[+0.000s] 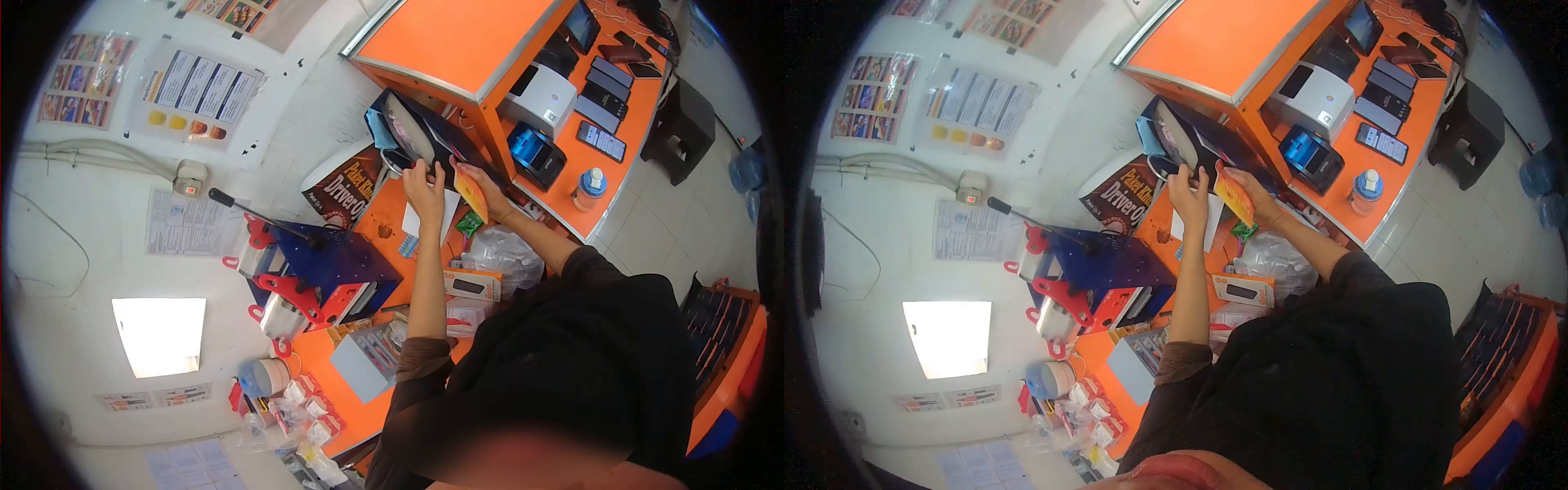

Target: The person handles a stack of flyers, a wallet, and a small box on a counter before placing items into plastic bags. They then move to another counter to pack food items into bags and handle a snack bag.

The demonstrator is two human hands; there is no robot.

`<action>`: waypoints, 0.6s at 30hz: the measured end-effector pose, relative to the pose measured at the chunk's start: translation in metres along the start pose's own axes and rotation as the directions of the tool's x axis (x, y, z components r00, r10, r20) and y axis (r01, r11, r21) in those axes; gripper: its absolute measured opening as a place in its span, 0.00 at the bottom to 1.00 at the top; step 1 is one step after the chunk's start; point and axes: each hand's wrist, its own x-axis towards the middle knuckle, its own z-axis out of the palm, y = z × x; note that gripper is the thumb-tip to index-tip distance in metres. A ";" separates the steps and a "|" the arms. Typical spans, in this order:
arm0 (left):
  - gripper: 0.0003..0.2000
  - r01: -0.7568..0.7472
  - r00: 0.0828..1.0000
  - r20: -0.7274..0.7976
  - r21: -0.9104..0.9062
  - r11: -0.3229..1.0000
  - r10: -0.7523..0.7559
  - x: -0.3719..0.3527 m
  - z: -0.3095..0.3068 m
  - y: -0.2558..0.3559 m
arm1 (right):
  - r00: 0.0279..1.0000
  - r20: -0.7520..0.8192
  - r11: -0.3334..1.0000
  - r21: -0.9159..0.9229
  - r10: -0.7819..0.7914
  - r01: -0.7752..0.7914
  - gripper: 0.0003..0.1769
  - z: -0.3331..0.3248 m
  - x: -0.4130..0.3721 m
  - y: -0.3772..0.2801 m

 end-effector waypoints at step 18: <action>0.09 -0.077 0.988 0.105 -0.307 0.948 0.114 0.003 0.008 0.011 | 0.947 -0.242 0.915 -0.290 0.212 -0.280 0.26 0.001 0.005 -0.003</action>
